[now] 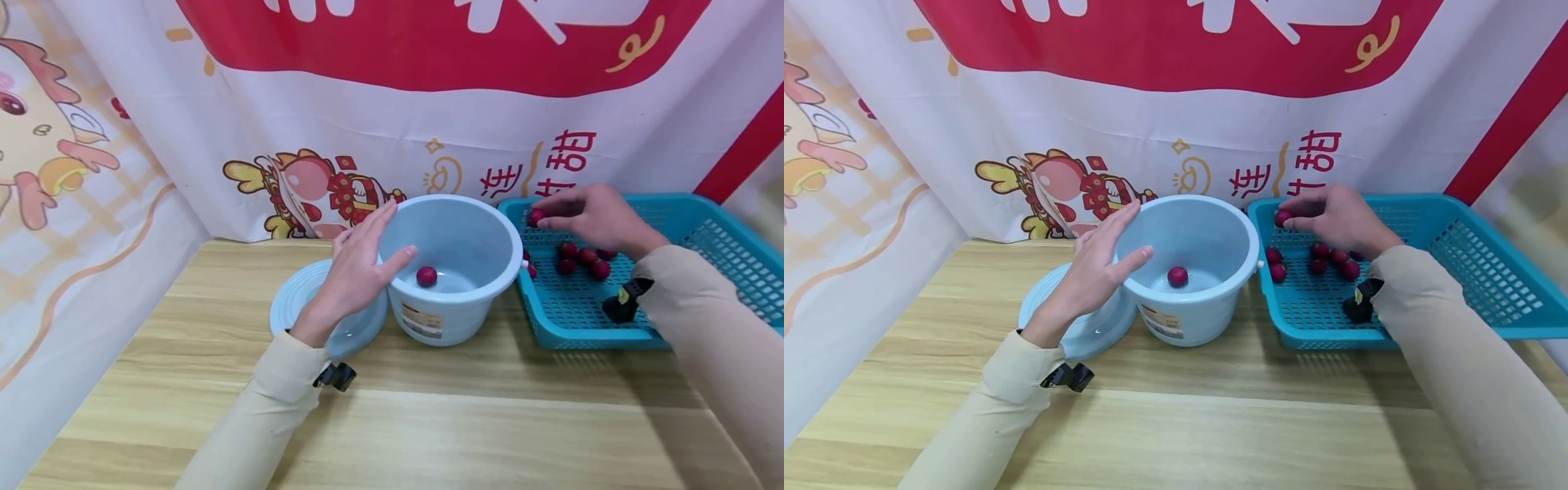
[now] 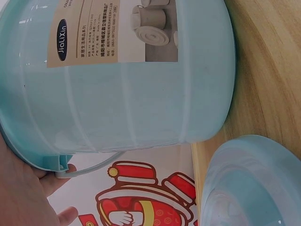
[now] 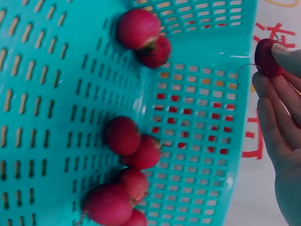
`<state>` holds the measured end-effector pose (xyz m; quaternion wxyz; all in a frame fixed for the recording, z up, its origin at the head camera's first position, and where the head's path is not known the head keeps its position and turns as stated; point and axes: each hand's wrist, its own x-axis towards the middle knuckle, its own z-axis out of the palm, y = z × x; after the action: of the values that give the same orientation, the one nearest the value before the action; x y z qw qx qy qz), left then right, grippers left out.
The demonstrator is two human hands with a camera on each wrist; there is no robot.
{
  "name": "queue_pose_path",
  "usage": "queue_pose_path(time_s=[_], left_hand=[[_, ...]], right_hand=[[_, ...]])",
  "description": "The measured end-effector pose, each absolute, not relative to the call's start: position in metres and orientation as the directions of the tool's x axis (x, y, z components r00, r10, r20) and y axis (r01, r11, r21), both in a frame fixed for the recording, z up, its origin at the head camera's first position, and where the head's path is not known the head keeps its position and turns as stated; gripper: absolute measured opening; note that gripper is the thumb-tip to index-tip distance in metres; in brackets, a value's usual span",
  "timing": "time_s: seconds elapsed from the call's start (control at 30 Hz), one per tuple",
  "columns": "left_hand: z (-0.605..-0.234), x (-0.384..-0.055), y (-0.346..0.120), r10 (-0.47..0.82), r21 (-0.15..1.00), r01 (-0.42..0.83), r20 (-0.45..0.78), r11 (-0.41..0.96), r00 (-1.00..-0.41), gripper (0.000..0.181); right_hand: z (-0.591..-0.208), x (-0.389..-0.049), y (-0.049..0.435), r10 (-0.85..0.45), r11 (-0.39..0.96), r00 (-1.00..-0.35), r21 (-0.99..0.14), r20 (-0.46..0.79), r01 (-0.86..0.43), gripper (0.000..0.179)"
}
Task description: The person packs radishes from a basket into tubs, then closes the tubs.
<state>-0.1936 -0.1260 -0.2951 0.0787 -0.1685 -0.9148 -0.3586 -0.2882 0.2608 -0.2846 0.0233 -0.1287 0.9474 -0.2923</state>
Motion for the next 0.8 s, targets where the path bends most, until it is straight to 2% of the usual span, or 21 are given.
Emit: queue_pose_path(time_s=[0.27,0.57,0.8], left_hand=[[-0.295,-0.194,-0.127,0.255,0.626,0.370,0.269,0.687,-0.929,0.083],[-0.295,-0.195,-0.126,0.262,0.628,0.380,0.276,0.679,-0.925,0.083],[-0.294,-0.193,-0.125,0.254,0.635,0.371,0.272,0.678,-0.928,0.082]], right_hand=[[-0.269,-0.280,0.248,-0.243,0.763,-0.962,-0.588,0.123,-0.268,0.058],[-0.260,-0.269,0.230,-0.288,0.743,-0.927,-0.555,0.238,-0.374,0.049],[-0.260,-0.264,0.217,-0.317,0.731,-0.892,-0.516,0.322,-0.446,0.049]])
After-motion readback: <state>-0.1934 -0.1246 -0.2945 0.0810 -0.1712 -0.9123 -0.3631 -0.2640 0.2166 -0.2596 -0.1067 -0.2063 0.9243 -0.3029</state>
